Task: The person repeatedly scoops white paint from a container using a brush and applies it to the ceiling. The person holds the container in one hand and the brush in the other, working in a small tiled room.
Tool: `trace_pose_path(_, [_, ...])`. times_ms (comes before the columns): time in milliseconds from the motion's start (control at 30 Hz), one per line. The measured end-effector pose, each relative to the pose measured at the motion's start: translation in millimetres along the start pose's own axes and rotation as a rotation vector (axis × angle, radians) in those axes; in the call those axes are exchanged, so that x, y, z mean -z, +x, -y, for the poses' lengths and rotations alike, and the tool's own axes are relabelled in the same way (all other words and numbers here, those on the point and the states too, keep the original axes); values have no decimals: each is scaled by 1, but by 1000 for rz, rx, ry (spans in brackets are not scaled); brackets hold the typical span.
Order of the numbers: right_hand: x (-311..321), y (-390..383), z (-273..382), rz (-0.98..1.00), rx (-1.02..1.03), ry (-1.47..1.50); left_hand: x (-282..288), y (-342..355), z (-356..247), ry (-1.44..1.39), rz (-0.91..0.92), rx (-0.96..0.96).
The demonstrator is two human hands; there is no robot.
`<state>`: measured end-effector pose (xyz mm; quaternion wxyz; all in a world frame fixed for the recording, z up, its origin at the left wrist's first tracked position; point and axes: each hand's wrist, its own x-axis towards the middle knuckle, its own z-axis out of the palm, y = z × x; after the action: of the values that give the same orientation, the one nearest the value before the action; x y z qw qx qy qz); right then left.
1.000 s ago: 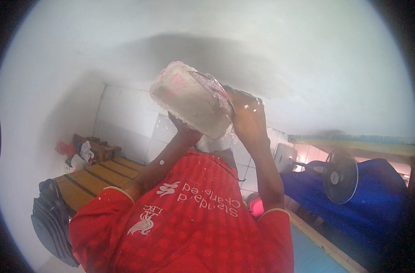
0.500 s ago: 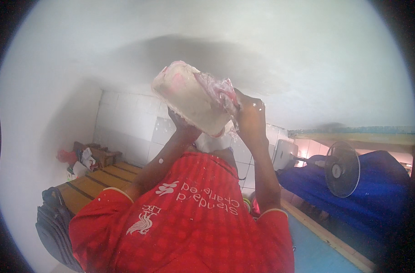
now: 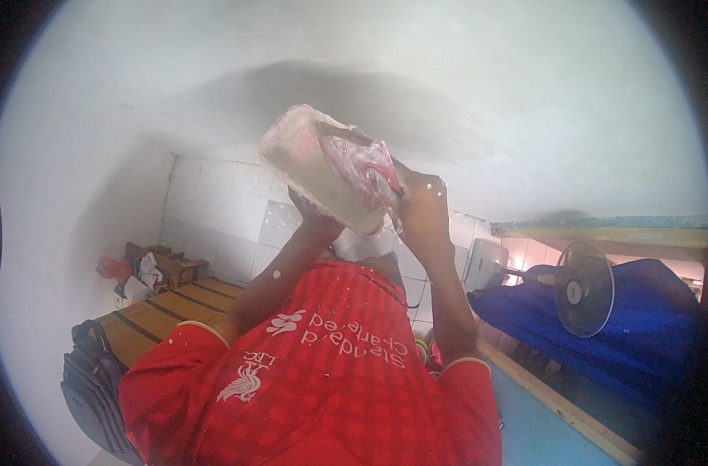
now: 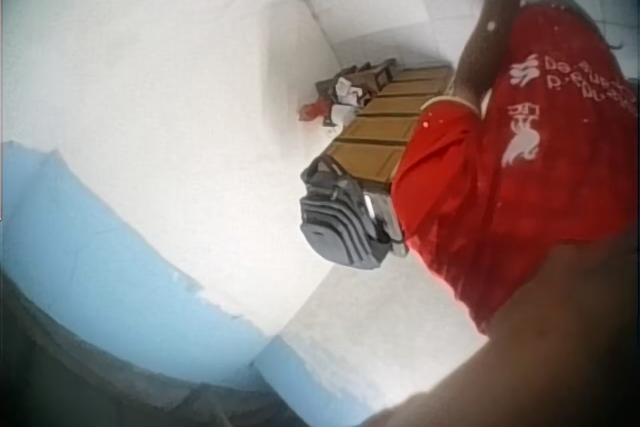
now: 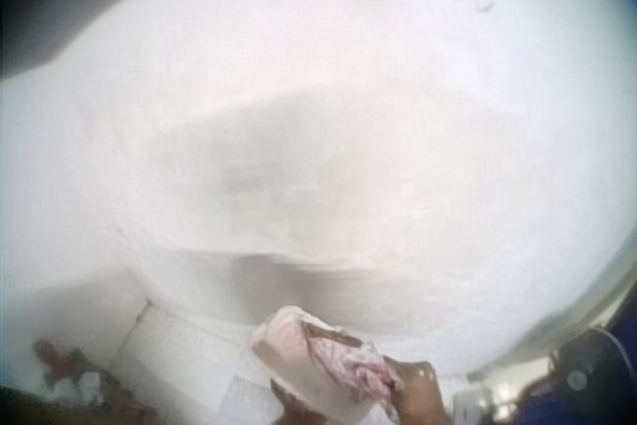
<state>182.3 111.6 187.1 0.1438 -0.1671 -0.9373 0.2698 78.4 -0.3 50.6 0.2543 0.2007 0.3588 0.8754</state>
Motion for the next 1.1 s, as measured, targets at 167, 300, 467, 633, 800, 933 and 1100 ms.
trace_pose_path(167, [2, 4, 6, -76, -5, 51, 2, -1, 2, 139, -12, -40])
trace_pose_path(300, [13, 14, 18, -129, -87, 28, 4, -5, 6, 269, -22, -73])
trace_pose_path(467, [-7, 8, 7, -99, 69, 47, 6, -8, 11, 433, -34, -121])
trace_pose_path(633, [1, 2, 5, -140, 221, -17, 9, -13, 16, 604, -57, -168])
trace_pose_path(800, [-20, 0, 6, -7, 64, -43, 9, -14, 17, 772, -64, -211])
trace_pose_path(933, [-9, 10, 17, -99, 188, 34, 6, -9, 15, 482, -78, -82])
trace_pose_path(1100, [-7, 11, 19, -58, 180, -134, 3, -12, 10, 512, -34, -108])
